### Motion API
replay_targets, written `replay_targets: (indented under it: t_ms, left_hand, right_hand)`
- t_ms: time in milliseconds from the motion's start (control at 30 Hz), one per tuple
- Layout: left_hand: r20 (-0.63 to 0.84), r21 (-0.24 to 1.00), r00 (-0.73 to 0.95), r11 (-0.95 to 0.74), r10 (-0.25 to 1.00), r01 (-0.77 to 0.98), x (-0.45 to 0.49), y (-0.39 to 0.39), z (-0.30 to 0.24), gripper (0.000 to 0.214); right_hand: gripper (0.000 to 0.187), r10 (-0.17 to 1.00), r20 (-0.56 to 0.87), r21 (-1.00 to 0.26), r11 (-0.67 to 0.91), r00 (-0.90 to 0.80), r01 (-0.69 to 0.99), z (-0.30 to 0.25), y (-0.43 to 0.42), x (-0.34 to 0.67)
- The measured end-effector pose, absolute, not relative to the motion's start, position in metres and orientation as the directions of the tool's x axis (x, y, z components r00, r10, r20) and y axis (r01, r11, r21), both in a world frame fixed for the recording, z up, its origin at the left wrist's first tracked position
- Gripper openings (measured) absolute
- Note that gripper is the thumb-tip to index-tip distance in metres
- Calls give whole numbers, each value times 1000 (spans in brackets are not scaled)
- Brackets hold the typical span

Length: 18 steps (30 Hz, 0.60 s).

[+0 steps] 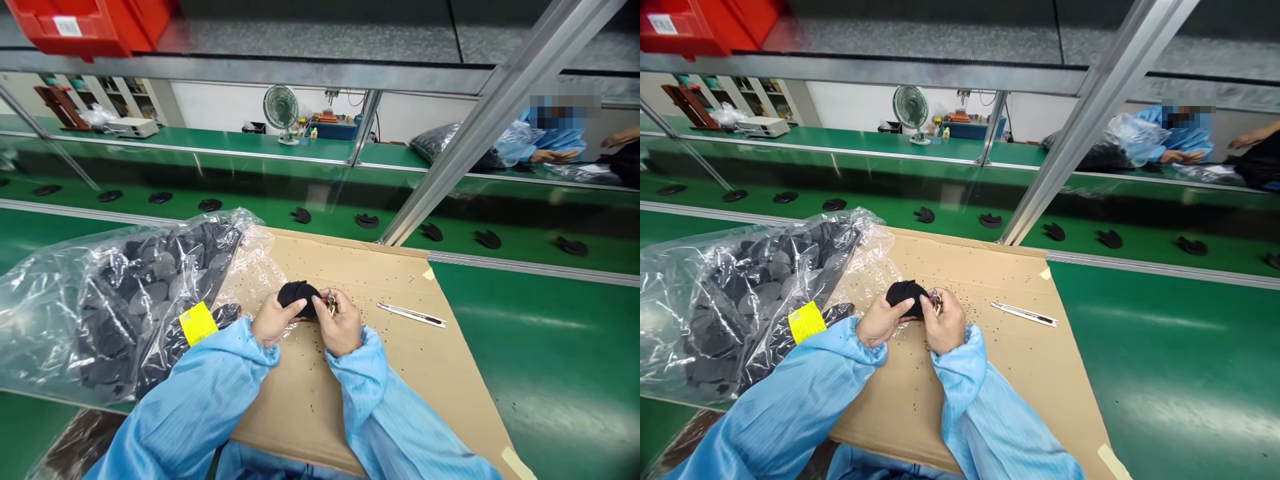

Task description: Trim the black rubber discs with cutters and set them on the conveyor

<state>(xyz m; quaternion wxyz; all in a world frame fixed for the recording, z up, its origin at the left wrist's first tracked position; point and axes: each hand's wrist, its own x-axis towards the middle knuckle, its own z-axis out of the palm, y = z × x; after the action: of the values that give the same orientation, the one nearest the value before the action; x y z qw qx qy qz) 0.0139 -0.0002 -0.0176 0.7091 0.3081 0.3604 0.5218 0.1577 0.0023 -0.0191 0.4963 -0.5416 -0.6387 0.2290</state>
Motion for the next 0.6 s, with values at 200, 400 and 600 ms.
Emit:
replay_targets:
  t_ms: [200, 400, 600]
  left_hand:
    - [-180, 819, 194, 257, 964, -514, 15, 0, -17, 47]
    - [-127, 846, 148, 185, 981, -500, 11, 1, -24, 38]
    - [-47, 892, 82, 79, 996, -445, 10, 1, -27, 30]
  right_hand:
    - [19, 938, 335, -868, 273, 84, 414, -19, 2, 156]
    - [27, 960, 282, -905, 266, -2, 331, -17, 4, 159]
    - [35, 982, 167, -965, 182, -93, 189, -14, 8, 163]
